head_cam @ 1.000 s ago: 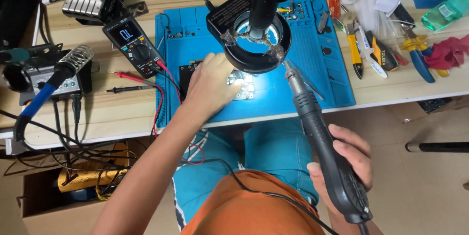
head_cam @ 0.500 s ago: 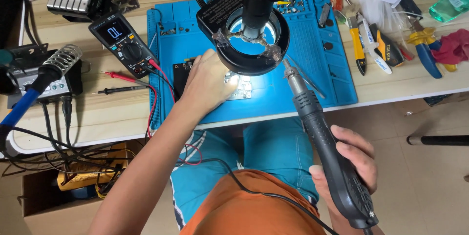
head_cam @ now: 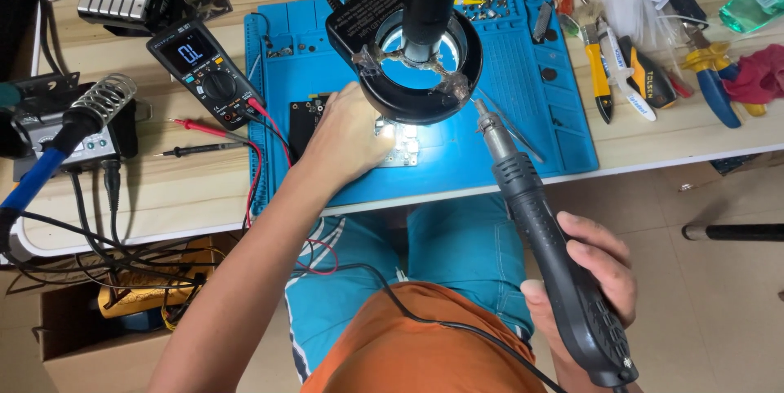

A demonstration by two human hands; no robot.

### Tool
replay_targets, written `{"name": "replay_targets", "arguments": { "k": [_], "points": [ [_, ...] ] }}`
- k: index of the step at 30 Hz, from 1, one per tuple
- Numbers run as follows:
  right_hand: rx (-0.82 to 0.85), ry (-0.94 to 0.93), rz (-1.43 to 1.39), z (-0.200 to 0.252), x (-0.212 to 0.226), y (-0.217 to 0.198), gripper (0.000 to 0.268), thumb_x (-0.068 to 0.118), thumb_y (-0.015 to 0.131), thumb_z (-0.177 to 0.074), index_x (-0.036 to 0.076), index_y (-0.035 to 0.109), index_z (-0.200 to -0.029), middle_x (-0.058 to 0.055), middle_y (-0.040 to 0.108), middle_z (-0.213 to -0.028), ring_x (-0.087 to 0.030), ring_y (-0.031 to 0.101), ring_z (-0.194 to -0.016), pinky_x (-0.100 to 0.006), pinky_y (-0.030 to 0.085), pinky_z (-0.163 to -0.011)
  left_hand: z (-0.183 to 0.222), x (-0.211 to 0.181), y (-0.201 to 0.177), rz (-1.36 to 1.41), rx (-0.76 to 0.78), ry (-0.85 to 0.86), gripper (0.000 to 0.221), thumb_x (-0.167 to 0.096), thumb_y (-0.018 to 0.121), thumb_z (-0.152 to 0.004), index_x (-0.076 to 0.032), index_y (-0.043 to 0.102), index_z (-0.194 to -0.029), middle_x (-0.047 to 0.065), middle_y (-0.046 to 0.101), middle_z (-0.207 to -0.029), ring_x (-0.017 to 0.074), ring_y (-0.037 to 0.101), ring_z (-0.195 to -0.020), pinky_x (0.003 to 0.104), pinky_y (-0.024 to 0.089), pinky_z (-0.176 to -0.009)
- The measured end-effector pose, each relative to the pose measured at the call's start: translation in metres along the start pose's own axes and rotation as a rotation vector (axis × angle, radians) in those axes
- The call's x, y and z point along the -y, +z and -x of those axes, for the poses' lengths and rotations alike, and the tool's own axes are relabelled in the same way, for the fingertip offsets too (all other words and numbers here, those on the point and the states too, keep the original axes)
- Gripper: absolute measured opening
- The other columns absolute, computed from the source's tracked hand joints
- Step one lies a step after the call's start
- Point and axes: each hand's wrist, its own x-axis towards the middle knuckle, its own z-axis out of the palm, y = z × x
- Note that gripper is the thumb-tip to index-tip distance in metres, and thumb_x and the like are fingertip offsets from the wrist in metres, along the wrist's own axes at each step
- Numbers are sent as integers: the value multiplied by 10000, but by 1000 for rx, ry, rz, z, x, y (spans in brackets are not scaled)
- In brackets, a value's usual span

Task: Applying flux to a circuit board and using a hot air rework station to solder components under a microscope.

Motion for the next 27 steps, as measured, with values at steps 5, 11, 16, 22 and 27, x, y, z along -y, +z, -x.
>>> {"name": "replay_targets", "arguments": {
  "k": [5,11,16,22,27],
  "points": [
    [-20,-37,37,-3,-3,0,578,399,774,-965,46,512,-1340,-270,626,-1424,-342,678,-1329,-439,646,-1160,0,-3,-3,-27,11,-4,477,-75,694,-727,-120,731,-1201,131,734,-1209,412,605,-1216,559,430,-1063],
    [-35,-62,56,0,-5,-1,596,403,768,-972,40,500,-1362,-266,620,-1419,-355,669,-1339,-472,642,-1185,-9,0,1,-69,-123,54,153,-72,662,-864,-137,708,-994,84,746,-1061,361,630,-1122,505,443,-976],
    [-15,-67,60,1,-3,-5,582,328,784,-983,43,478,-1388,-280,588,-1463,-357,637,-1374,-480,627,-1206,11,-29,11,-124,-111,-35,291,71,785,-764,-25,739,-1034,217,716,-1168,447,651,-1164,504,550,-1070],
    [-81,-157,89,11,-4,9,519,245,855,-967,35,535,-1318,-279,644,-1401,-348,710,-1284,-416,623,-1142,108,-128,30,705,213,-139,429,-457,608,-1045,-121,839,-1178,-27,815,-978,88,671,-891,322,550,-827],
    [196,-488,-97,6,1,18,272,162,669,-1097,-16,610,-1294,-315,666,-1376,-504,724,-1292,-592,710,-1120,153,-139,46,1092,71,-174,437,-436,554,-1113,-93,669,-1359,26,713,-1273,130,630,-1163,318,533,-1009]
  ]
}}
